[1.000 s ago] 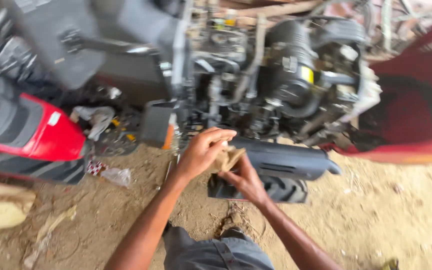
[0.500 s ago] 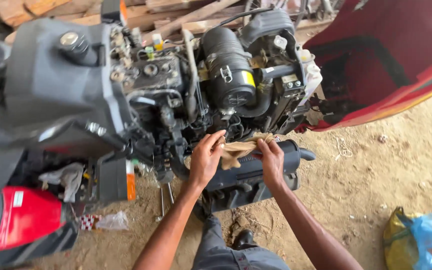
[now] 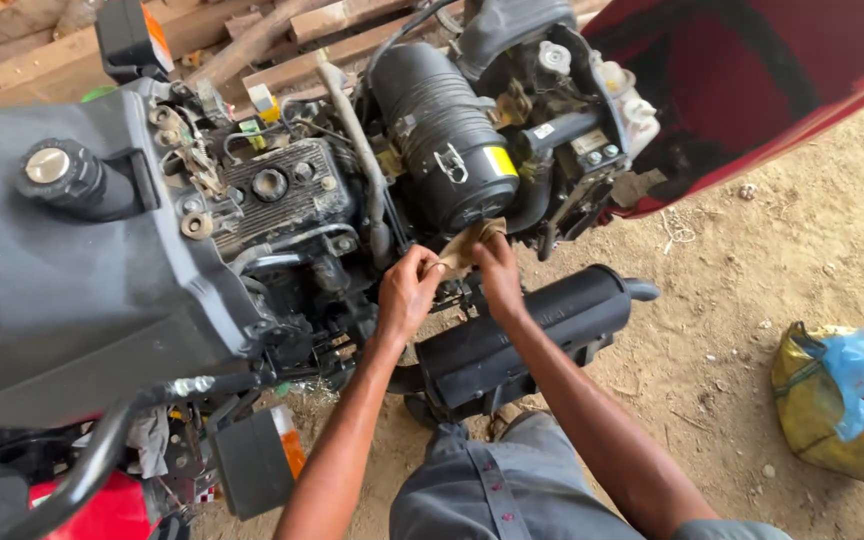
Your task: Replacing the air filter of a tractor engine.
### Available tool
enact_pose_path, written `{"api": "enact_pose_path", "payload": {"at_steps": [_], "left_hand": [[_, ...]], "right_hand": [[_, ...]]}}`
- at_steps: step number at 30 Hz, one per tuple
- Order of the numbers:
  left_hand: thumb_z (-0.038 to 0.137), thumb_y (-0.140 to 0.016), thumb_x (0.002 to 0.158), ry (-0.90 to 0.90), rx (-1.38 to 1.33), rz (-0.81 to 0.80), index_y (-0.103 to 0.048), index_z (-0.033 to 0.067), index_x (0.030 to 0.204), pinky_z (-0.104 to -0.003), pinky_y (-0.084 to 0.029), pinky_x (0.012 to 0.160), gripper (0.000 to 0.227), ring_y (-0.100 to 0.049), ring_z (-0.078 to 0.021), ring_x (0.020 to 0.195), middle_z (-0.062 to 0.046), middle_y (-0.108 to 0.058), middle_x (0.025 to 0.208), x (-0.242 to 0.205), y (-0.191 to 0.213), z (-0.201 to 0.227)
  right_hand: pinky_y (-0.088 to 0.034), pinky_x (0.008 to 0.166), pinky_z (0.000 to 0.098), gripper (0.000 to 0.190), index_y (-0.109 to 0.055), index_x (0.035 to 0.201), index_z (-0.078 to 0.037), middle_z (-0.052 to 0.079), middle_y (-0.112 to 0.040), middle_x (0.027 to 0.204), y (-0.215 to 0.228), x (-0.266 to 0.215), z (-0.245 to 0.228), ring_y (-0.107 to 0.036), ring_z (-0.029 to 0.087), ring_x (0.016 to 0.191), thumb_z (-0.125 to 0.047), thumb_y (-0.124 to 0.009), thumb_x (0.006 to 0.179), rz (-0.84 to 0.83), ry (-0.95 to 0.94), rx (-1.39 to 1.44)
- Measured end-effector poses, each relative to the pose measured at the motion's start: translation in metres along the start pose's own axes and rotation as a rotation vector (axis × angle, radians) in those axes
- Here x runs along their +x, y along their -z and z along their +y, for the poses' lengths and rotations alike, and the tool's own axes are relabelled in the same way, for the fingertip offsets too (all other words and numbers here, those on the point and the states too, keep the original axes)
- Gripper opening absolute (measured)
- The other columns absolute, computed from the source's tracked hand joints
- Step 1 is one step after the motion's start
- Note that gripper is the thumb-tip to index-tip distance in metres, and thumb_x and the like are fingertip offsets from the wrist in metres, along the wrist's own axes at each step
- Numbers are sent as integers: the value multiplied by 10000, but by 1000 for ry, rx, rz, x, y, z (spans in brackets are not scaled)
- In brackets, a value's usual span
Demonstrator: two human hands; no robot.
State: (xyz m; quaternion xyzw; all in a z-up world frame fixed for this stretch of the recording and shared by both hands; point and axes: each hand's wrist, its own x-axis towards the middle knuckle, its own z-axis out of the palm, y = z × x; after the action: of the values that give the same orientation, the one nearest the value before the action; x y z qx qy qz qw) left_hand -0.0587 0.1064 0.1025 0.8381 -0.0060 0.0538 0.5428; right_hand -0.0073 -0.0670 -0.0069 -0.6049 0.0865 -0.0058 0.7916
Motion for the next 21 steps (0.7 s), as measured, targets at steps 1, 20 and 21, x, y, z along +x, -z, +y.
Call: {"api": "enact_pose_path", "payload": {"at_steps": [1,20,21], "left_hand": [[148,-713,920,5,1,2,-657,31,987,-365,-506,614,146,-653,-215,655,-93,-675,748,2,-3,-11],[203,-677,932,57,224,125,-695,100,1021,-468,-551,722,137,-726,-343,871,-122,-757,963,23,-34,-24],[225,-675,928,100,211,102,-696,105,1033,-462,-554,720,161,-735,-331,863,-119,-759,940,22,-36,-24]], "right_hand": [[-514,976,399,369,-584,1365,-3,110,-645,1246,-8,-6,-4,-614,231,1123,-180,-537,1045,-3,-5,0],[-600,809,351,465,-540,1296,22,147,-692,1085,26,67,14,-709,256,973,24,-698,859,-298,-318,-189],[-638,831,333,411,-543,1278,40,126,-695,1061,28,71,12,-736,237,957,36,-696,897,-365,-415,-122]]}}
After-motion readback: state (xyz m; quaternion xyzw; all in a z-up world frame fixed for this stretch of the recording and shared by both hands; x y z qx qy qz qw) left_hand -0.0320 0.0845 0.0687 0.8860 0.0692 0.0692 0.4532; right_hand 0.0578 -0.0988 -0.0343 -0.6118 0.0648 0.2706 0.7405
